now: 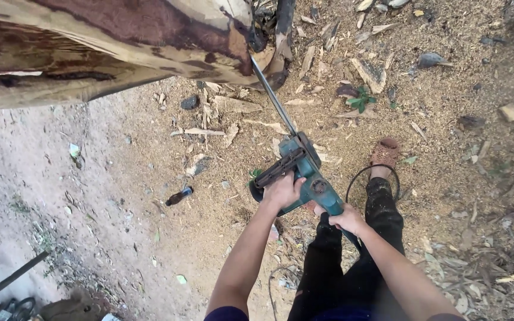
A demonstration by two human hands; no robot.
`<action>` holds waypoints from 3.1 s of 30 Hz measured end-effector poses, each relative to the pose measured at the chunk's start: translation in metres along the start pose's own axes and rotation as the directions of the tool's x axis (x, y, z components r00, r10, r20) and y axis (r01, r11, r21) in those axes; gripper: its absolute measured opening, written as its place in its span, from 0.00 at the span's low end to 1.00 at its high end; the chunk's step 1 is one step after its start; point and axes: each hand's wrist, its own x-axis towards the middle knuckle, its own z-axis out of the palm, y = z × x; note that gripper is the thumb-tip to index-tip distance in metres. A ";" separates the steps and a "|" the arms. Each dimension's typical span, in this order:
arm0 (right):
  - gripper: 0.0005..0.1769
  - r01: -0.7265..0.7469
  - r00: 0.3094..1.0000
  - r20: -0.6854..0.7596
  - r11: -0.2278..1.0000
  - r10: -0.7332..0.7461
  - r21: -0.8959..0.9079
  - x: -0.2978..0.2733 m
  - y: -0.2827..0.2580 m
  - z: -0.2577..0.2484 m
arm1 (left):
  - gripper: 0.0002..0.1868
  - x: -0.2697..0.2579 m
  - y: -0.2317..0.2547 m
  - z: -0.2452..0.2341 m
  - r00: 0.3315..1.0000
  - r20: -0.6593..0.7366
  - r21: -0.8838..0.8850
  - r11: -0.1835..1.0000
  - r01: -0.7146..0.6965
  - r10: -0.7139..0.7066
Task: Sawing through a large wooden log using a handheld electric chainsaw.
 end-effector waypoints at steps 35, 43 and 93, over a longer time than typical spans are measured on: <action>0.40 -0.200 0.979 -0.102 0.940 0.179 -0.276 -0.019 -0.045 0.017 | 0.40 0.059 -0.056 0.018 0.988 0.065 -0.094 0.985 0.143 -0.138; 0.45 -0.224 0.973 -0.127 0.929 0.195 -0.295 -0.032 -0.053 0.003 | 0.41 0.067 -0.047 0.029 0.987 0.088 -0.169 0.974 0.149 -0.136; 0.41 -0.161 0.925 -0.374 0.963 0.071 -0.215 -0.077 -0.134 0.097 | 0.45 0.082 -0.090 -0.075 0.998 -0.016 -0.341 0.938 -0.055 0.052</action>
